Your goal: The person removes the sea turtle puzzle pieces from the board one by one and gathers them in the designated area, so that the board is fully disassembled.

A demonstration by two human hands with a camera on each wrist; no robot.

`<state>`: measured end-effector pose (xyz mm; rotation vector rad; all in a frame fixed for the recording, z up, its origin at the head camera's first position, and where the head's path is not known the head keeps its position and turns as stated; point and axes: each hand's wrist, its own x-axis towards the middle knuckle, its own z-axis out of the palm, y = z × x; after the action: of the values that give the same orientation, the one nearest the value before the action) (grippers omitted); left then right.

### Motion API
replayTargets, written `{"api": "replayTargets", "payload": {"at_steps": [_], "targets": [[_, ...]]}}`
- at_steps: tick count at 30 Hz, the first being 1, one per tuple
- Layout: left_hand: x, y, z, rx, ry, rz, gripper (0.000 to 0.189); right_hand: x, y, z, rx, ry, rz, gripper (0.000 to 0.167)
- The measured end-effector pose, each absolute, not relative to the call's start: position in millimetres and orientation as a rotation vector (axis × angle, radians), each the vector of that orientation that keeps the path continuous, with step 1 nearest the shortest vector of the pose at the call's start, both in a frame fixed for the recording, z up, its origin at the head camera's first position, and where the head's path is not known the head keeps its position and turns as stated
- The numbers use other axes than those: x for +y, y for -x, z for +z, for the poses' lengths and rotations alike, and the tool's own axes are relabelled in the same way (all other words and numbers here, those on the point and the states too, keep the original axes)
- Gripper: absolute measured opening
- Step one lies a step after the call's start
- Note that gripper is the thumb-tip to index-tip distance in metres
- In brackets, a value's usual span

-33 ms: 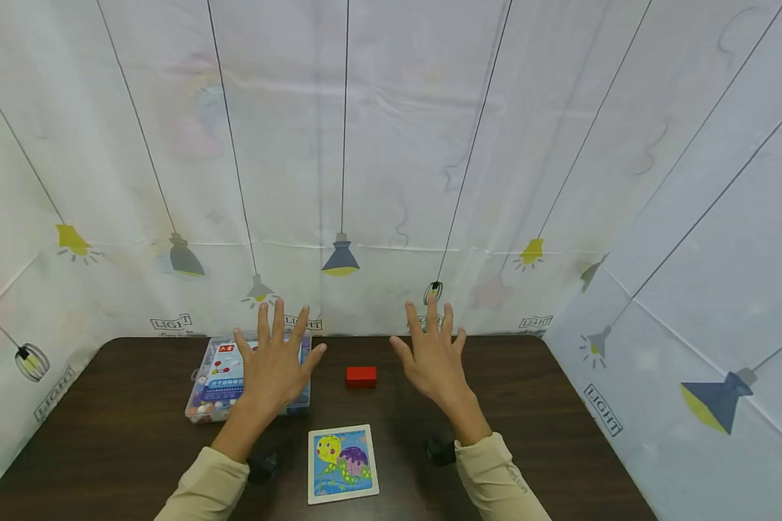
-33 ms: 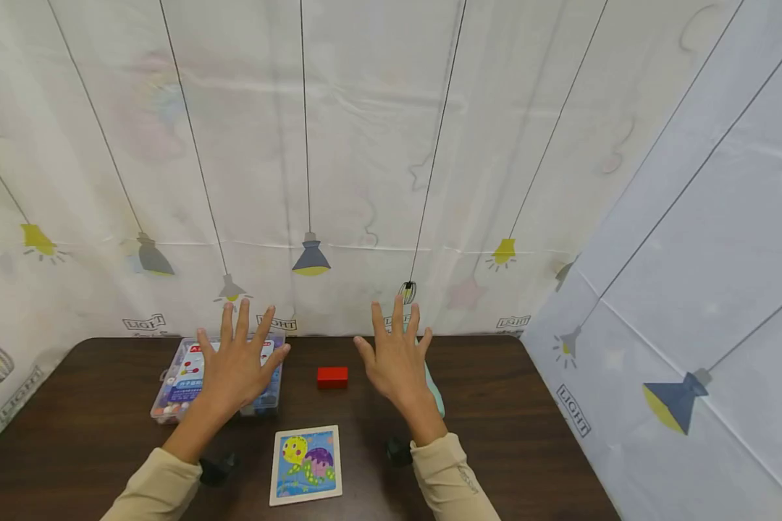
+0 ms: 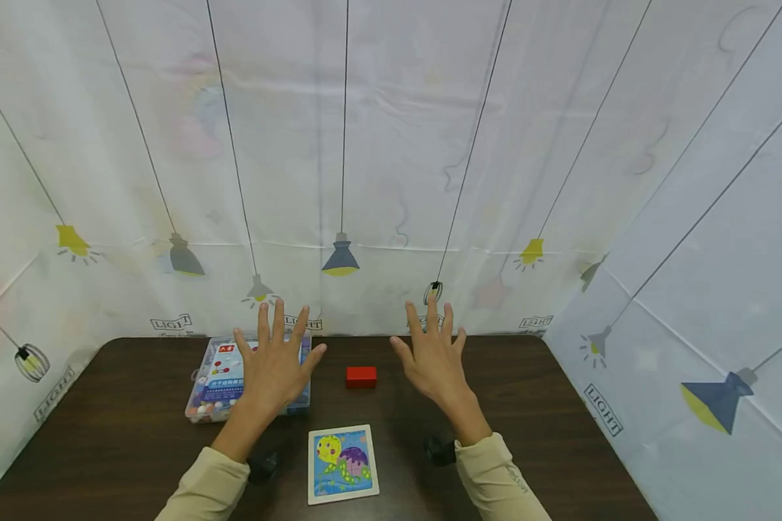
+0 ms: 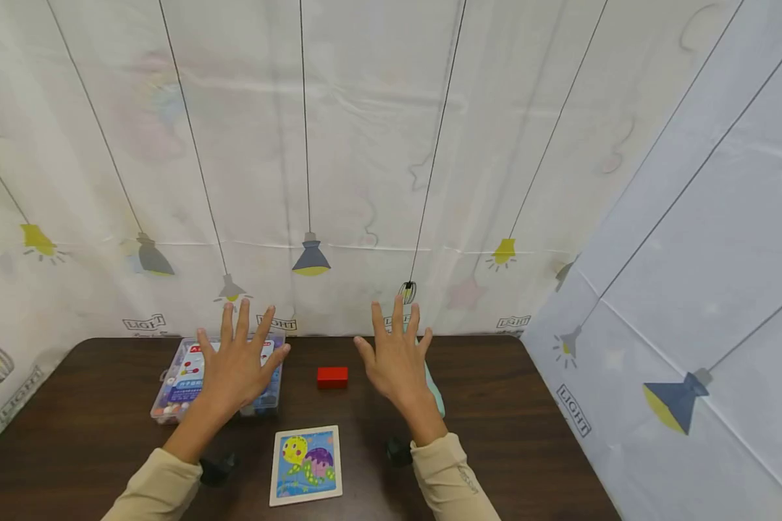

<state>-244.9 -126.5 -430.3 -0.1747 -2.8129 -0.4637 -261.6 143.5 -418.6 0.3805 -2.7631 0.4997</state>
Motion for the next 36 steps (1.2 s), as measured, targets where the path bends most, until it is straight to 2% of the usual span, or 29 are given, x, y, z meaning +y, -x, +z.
{"api": "replayTargets", "payload": {"at_steps": [11,15,25,31,36], "targets": [[-130.9,243.9,-441.4,-2.822,0.174,-0.495,0.076,140.2,263.0,-427.2,-2.812,-0.378,0.515,0.071],[-130.1,230.8,-447.2,-2.783,0.234,-0.508,0.071,137.8,262.6,-429.5,-2.789,-0.420,0.512,0.070],[-132.9,156.1,-497.1,-2.932,0.687,-0.635,0.059,118.4,239.7,-447.0,-2.782,-0.969,0.623,0.058],[-143.9,145.4,-525.0,-3.123,0.818,-0.663,0.055,97.7,227.8,-472.5,-2.980,-1.200,0.450,0.048],[-148.0,143.9,-534.0,-3.186,0.872,-0.670,0.055,80.2,223.4,-490.7,-2.972,-1.413,0.347,0.043]]}}
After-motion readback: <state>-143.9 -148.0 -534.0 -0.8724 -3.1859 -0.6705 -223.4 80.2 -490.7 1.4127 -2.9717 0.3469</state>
